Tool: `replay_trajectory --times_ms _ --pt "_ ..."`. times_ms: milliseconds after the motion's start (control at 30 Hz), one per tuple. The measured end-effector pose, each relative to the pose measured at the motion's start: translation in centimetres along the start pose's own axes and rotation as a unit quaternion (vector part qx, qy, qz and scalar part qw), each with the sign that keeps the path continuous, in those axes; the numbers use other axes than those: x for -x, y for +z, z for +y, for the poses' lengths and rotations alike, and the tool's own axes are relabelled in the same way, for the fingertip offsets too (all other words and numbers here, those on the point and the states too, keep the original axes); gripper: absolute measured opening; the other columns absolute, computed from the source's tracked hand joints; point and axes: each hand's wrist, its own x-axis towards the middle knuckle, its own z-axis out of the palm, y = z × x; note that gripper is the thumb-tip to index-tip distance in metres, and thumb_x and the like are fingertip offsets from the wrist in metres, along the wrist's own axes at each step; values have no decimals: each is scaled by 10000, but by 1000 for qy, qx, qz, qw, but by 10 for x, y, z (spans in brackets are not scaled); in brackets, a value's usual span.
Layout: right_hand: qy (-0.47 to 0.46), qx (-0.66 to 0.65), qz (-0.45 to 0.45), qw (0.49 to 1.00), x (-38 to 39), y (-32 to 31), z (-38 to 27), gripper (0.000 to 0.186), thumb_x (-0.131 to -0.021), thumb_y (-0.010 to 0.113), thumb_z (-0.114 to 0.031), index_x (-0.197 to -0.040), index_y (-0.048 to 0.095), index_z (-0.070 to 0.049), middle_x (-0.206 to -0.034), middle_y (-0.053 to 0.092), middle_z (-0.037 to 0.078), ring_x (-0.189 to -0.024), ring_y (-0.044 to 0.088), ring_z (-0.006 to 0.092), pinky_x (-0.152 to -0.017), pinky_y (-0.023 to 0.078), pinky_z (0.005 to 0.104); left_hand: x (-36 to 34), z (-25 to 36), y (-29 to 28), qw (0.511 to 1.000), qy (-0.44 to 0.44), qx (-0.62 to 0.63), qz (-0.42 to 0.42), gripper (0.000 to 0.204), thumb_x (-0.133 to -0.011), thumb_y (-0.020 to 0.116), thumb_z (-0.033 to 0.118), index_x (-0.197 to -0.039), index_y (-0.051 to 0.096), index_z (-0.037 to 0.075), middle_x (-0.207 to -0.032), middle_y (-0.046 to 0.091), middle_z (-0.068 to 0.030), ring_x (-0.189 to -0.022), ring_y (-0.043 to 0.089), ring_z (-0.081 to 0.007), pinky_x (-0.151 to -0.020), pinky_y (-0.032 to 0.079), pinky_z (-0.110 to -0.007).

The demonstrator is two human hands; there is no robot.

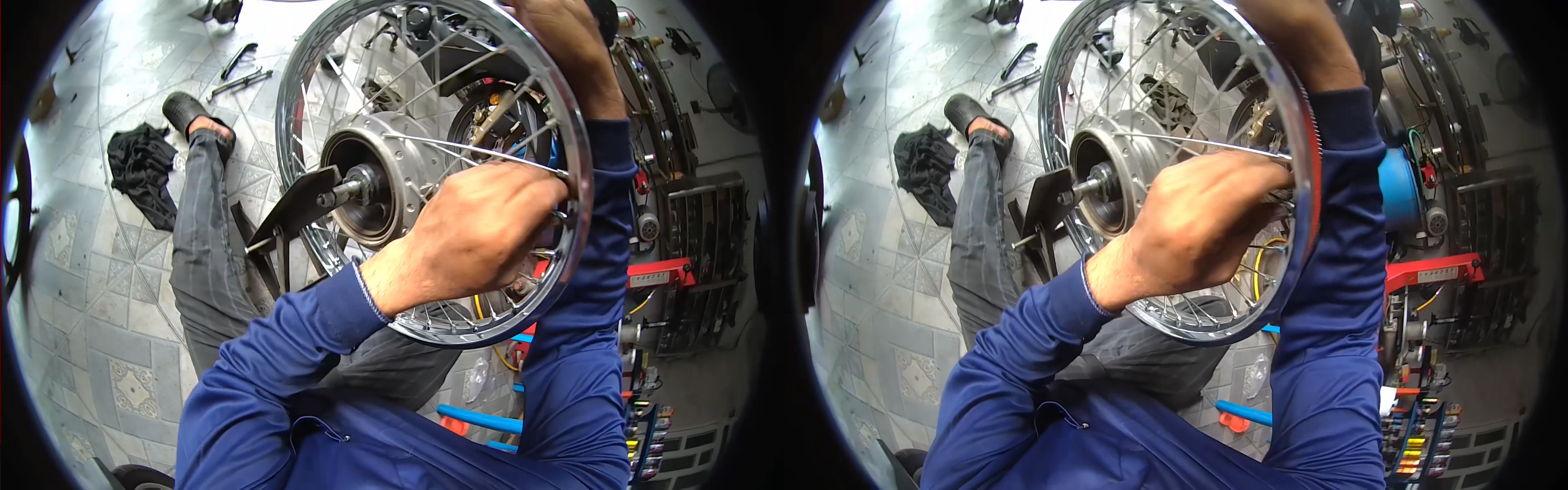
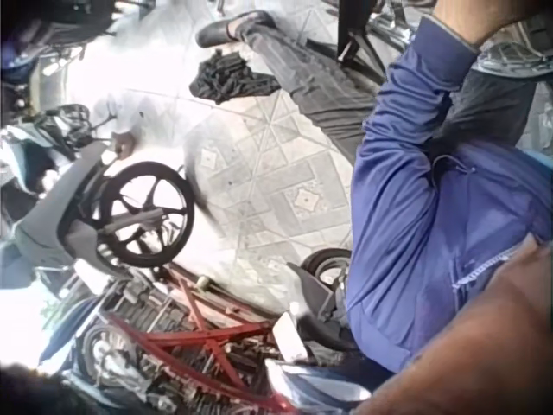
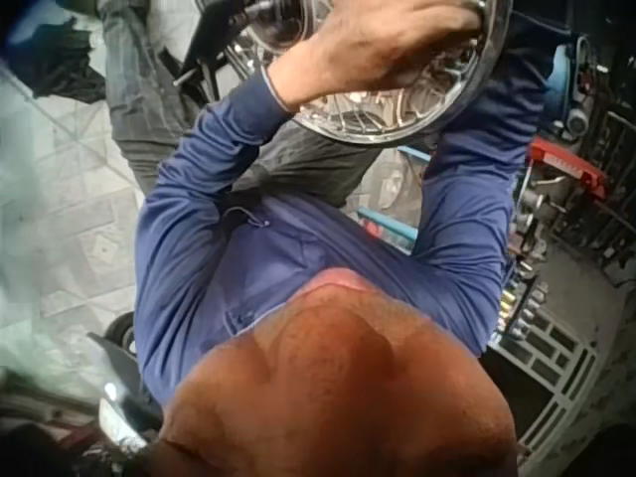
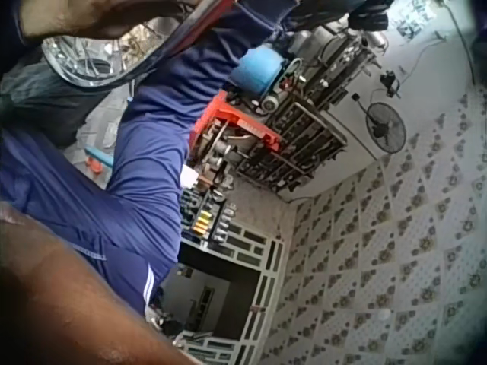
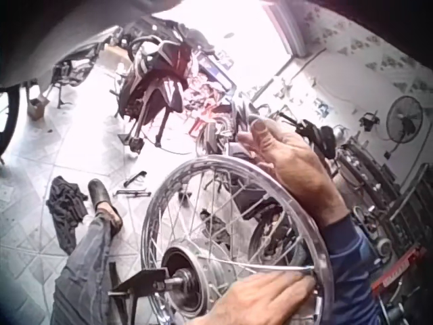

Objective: Repairing or assembling spokes on a motorcycle wheel rim.

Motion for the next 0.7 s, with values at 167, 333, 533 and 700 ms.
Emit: replay_trajectory --times_ms 167,333,533,700 --pt "-156 139 -13 978 -3 -4 12 632 -1090 449 -470 -1407 532 70 -1353 629 224 -1273 583 293 -1075 461 340 3 4 -1 998 11 -61 10 352 -684 786 -99 -1001 647 -37 -931 707 -169 -825 721 -336 -720 580 -392" --pt "-205 156 38 965 -25 10 31 517 -1095 429 -386 -1325 589 48 -1365 579 303 -1314 535 415 -1111 427 424 -3 13 -14 992 36 -110 -51 300 -752 711 -108 -1047 673 -66 -968 712 -208 -876 723 -347 -806 580 -407" --pt "-79 215 6 973 -26 16 19 763 -1021 468 -625 -1475 509 -13 -1486 510 272 -1403 493 367 -1167 383 447 -3 16 4 995 -7 -104 -9 354 -735 739 -147 -1056 629 -50 -944 706 -175 -829 711 -224 -709 562 -300" --pt "-81 232 -2 969 -41 25 18 739 -1041 446 -594 -1418 553 32 -1445 552 265 -1381 519 358 -1152 404 430 3 14 -15 965 39 -241 -96 321 -787 722 -109 -1089 628 -55 -975 717 -187 -804 724 -291 -722 569 -321"
